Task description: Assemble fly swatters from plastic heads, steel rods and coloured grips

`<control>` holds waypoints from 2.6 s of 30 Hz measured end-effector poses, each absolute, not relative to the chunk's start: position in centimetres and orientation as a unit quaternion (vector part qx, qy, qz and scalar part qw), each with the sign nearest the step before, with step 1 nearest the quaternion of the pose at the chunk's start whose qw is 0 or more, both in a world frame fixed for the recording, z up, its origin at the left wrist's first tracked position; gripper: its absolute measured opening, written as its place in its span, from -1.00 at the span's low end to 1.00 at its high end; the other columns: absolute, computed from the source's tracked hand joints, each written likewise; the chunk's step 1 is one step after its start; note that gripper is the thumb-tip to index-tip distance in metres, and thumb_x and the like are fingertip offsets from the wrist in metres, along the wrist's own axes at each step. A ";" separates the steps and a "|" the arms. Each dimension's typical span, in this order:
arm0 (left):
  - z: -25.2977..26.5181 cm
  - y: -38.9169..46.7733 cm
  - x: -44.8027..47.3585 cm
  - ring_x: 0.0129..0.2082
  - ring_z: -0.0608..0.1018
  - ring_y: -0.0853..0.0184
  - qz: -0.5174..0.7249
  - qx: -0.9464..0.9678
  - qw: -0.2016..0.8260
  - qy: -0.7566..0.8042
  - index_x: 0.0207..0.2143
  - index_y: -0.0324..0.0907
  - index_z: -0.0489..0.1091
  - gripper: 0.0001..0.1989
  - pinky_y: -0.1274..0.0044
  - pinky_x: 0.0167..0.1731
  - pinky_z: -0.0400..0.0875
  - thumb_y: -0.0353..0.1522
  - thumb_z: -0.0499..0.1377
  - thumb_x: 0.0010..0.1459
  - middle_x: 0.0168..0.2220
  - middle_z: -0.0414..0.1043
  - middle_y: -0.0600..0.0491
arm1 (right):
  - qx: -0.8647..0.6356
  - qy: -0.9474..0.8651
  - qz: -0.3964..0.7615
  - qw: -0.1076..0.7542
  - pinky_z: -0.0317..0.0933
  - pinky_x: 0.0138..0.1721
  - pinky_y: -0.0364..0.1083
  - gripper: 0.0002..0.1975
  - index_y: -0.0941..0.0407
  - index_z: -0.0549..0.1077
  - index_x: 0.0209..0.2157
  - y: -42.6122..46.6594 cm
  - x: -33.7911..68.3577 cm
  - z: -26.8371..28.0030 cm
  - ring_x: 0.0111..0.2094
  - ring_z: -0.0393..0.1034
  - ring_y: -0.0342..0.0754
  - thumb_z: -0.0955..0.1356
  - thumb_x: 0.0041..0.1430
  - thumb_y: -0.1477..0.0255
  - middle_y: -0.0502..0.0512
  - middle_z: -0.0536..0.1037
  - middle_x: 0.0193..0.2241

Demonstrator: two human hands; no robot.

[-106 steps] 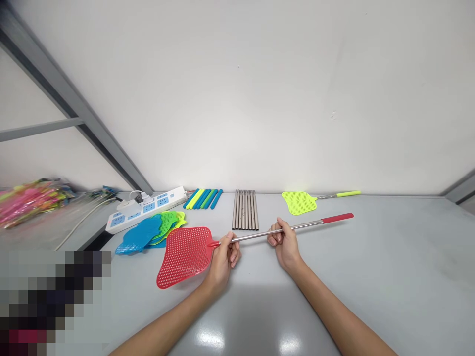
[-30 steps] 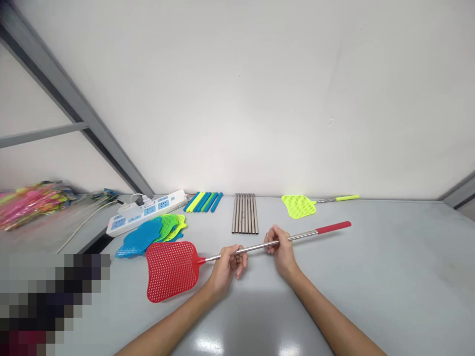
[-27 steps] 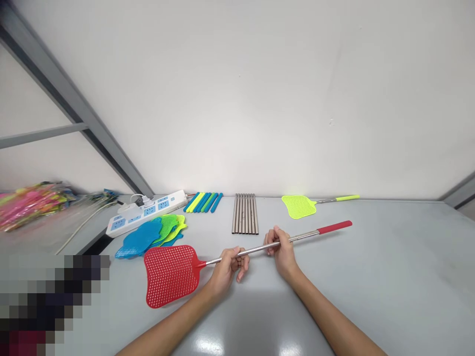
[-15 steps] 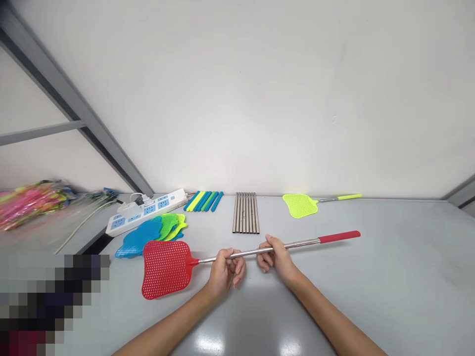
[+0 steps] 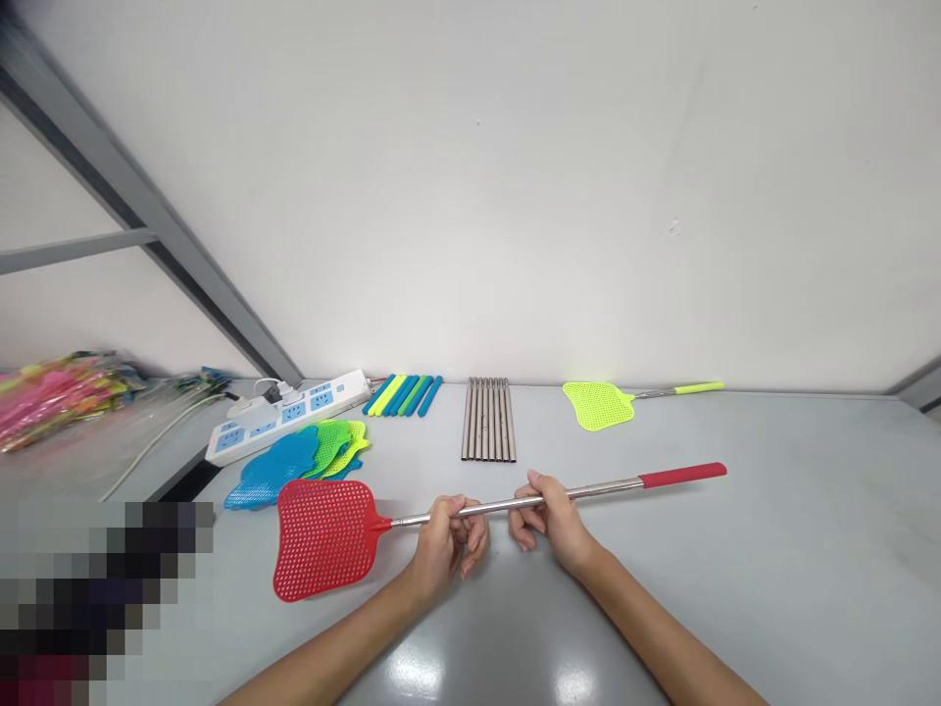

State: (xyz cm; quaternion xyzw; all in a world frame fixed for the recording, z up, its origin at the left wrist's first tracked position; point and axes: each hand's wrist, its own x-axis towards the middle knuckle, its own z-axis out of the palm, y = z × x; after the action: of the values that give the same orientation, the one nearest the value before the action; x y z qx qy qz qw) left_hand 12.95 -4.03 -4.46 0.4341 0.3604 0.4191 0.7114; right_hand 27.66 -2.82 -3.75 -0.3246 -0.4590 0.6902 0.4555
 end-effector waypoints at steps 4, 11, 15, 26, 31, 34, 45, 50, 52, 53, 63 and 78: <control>-4.4 -4.4 13.0 -0.87 0.09 0.50 0.431 0.445 0.702 0.352 -0.79 -0.19 0.15 -0.56 0.59 -0.78 -0.06 -0.23 -0.21 0.04 -0.87 0.03 0.14 | -0.337 -0.456 0.684 0.459 -0.03 -0.63 -0.11 -0.52 0.06 0.05 -0.86 -3.1 27.7 -3.8 -0.78 0.08 -0.12 0.06 0.09 0.26 -0.02 0.14 -0.90; -4.0 -5.0 13.1 -0.86 0.09 0.51 0.436 0.471 0.678 0.358 -0.80 -0.20 0.14 -0.56 0.59 -0.79 -0.07 -0.24 -0.20 0.03 -0.85 0.02 0.14 | -0.342 -0.438 0.691 0.462 -0.10 -0.65 -0.12 -0.52 0.06 0.03 -0.86 -3.5 27.5 -4.0 -0.79 0.05 -0.13 0.06 0.08 0.26 -0.06 0.05 -0.91; -4.0 -5.0 13.2 -0.86 0.09 0.51 0.433 0.470 0.682 0.356 -0.81 -0.20 0.13 -0.57 0.59 -0.79 -0.07 -0.24 -0.20 0.02 -0.86 0.00 0.15 | -0.336 -0.437 0.691 0.467 -0.11 -0.66 -0.12 -0.52 0.07 0.03 -0.86 -3.7 27.4 -4.0 -0.79 0.06 -0.13 0.06 0.08 0.26 -0.06 0.06 -0.90; -4.6 -5.0 13.1 -0.86 0.07 0.51 0.436 0.448 0.693 0.360 -0.81 -0.17 0.04 -0.59 0.59 -0.76 -0.07 -0.26 -0.20 0.03 -0.87 -0.01 0.16 | -0.335 -0.422 0.705 0.461 -0.16 -0.70 -0.14 -0.52 0.08 0.01 -0.84 -4.1 26.6 -4.6 -0.84 0.02 -0.18 0.07 0.08 0.23 -0.10 0.00 -0.88; -4.9 -5.0 13.0 -0.85 0.06 0.51 0.429 0.453 0.694 0.361 -0.82 -0.15 0.02 -0.59 0.58 -0.74 -0.03 -0.25 -0.21 0.02 -0.88 -0.01 0.16 | -0.339 -0.435 0.695 0.460 -0.16 -0.71 -0.14 -0.52 0.08 -0.01 -0.83 -4.6 26.1 -4.7 -0.83 -0.01 -0.20 0.06 0.09 0.23 -0.11 -0.02 -0.87; -4.8 -5.2 13.1 -0.84 0.07 0.51 0.434 0.465 0.690 0.346 -0.83 -0.16 0.03 -0.58 0.58 -0.73 -0.02 -0.27 -0.22 0.04 -0.87 0.00 0.15 | -0.355 -0.450 0.681 0.456 -0.16 -0.71 -0.14 -0.52 0.08 -0.01 -0.82 -4.9 26.0 -4.6 -0.83 -0.03 -0.20 0.04 0.10 0.23 -0.11 -0.02 -0.87; -4.4 -4.6 13.3 -0.84 0.15 0.51 0.417 0.437 0.732 0.316 -0.77 -0.22 0.16 -0.54 0.61 -0.79 -0.05 -0.22 -0.20 0.08 -0.84 0.07 0.14 | -0.382 -0.493 0.656 0.426 -0.17 -0.72 -0.16 -0.52 0.10 0.02 -0.79 -5.1 25.7 -4.3 -0.80 -0.08 -0.23 0.05 0.11 0.16 -0.13 -0.05 -0.83; -3.5 -4.3 13.5 -0.85 0.16 0.52 0.396 0.483 0.702 0.342 -0.72 -0.25 0.22 -0.58 0.63 -0.80 -0.04 -0.21 -0.10 0.09 -0.85 0.11 0.15 | -0.397 -0.472 0.670 0.414 -0.23 -0.74 -0.18 -0.50 0.13 0.19 -0.76 -4.9 25.5 -4.1 -0.80 -0.12 -0.24 0.09 0.08 0.12 -0.17 -0.09 -0.83; -3.1 -4.4 13.7 -0.84 0.16 0.52 0.393 0.503 0.686 0.349 -0.69 -0.27 0.25 -0.58 0.63 -0.78 0.00 -0.20 -0.09 0.09 -0.83 0.15 0.14 | -0.390 -0.449 0.687 0.418 -0.24 -0.73 -0.18 -0.50 0.14 0.20 -0.78 -4.7 25.6 -3.8 -0.81 -0.08 -0.23 0.09 0.09 0.14 -0.15 -0.05 -0.85; -3.0 -4.5 13.8 -0.84 0.17 0.52 0.395 0.508 0.679 0.354 -0.68 -0.27 0.26 -0.57 0.63 -0.78 0.01 -0.20 -0.09 0.09 -0.82 0.17 0.13 | -0.387 -0.438 0.693 0.423 -0.23 -0.72 -0.18 -0.50 0.14 0.19 -0.79 -4.6 25.7 -3.6 -0.80 -0.06 -0.23 0.11 0.09 0.17 -0.14 -0.03 -0.86; -1.8 -4.1 13.6 -0.28 0.49 0.20 0.450 0.323 0.781 0.289 -0.23 -0.39 0.32 -0.69 0.50 -0.36 0.28 -0.36 -0.07 0.10 -0.22 0.41 -0.24 | -0.359 -0.233 0.687 0.586 -0.16 -0.71 -0.19 -0.57 0.10 -0.02 -0.78 -1.5 28.8 -3.3 -0.80 -0.21 -0.27 0.25 0.02 0.32 -0.20 -0.11 -0.82; 0.7 -5.1 13.4 -0.04 0.33 0.13 0.444 0.233 0.821 0.273 -0.18 -0.36 0.32 -0.73 0.32 -0.05 0.16 -0.43 -0.05 0.11 -0.02 0.26 -0.20 | -0.387 -0.187 0.670 0.605 -0.24 -0.79 -0.21 -0.63 0.10 -0.02 -0.76 -0.4 31.4 -3.1 -0.82 -0.30 -0.30 0.24 -0.02 0.41 -0.21 -0.13 -0.83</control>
State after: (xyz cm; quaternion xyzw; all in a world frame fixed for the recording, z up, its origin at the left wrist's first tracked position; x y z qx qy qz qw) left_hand 13.43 -5.13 0.65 0.2334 0.2729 0.4443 0.8207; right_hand 31.38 -0.36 -3.07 -0.3867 -0.1873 0.6700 0.6054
